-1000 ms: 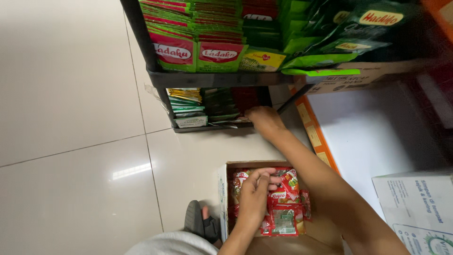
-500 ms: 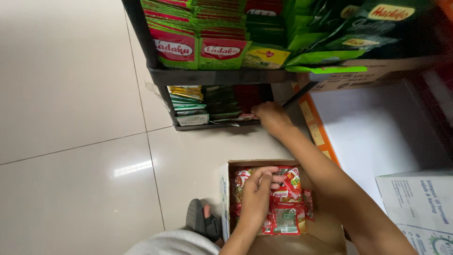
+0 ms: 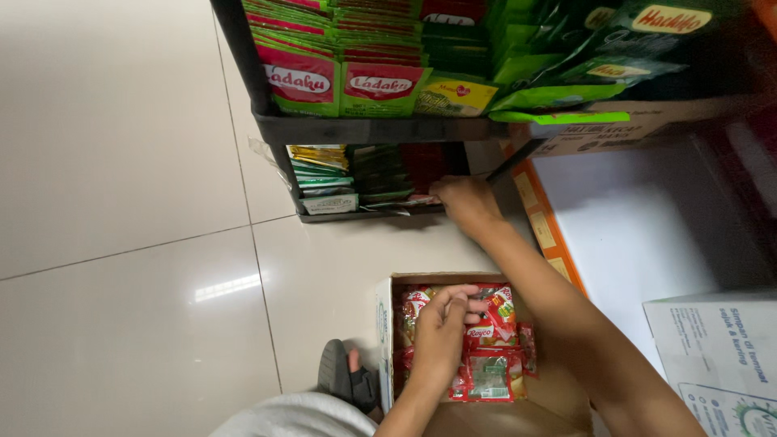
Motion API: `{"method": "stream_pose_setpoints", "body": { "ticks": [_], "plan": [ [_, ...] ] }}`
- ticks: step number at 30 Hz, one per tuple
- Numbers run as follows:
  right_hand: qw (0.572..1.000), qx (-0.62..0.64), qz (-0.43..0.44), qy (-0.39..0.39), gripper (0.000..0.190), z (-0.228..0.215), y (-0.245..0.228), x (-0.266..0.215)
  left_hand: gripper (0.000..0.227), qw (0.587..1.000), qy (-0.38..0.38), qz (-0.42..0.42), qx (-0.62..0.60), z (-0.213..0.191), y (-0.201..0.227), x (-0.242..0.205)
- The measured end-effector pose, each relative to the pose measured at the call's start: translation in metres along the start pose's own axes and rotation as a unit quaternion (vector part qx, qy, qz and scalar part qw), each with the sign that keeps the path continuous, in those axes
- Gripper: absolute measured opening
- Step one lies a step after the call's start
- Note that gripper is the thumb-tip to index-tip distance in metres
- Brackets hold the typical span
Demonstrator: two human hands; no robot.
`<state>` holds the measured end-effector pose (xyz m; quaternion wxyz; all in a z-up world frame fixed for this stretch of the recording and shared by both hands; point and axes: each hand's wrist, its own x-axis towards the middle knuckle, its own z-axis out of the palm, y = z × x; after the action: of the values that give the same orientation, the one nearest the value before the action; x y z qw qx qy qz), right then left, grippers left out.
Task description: The person sits on the floor and repeatedly picks small red packets from a cardboard box, then places them into a black wire rack. The person handles the packets one at a time and arranges them in the rack.
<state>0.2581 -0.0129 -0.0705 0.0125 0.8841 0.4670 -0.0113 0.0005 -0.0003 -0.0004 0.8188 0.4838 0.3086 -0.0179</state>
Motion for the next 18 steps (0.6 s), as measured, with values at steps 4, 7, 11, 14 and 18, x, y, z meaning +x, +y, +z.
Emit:
{"method": "stream_pose_setpoints", "body": {
  "ticks": [4, 7, 11, 14, 18],
  "plan": [
    [0.999, 0.007, -0.043, 0.023, 0.018, 0.016, 0.005, 0.008, 0.031, 1.000, -0.002, -0.004, 0.003, 0.000, 0.000, 0.002],
    [0.999, -0.029, -0.038, 0.011, 0.021, 0.008, 0.000, 0.004, 0.030, 1.000, -0.001, 0.005, 0.002, 0.000, -0.006, 0.003],
    [0.999, 0.038, 0.023, -0.011, 0.018, -0.007, -0.002, -0.006, 0.030, 0.999, -0.004, 0.030, -0.018, -0.001, -0.020, 0.012],
    [0.998, 0.057, 0.027, 0.000, 0.022, -0.001, 0.004, -0.009, 0.030, 1.000, -0.005, 0.020, -0.021, -0.001, -0.011, 0.007],
    [0.999, 0.047, 0.021, -0.002, 0.032, 0.010, 0.010, -0.004, 0.030, 1.000, -0.002, 0.003, -0.014, 0.000, -0.004, 0.004]
  ]
}}
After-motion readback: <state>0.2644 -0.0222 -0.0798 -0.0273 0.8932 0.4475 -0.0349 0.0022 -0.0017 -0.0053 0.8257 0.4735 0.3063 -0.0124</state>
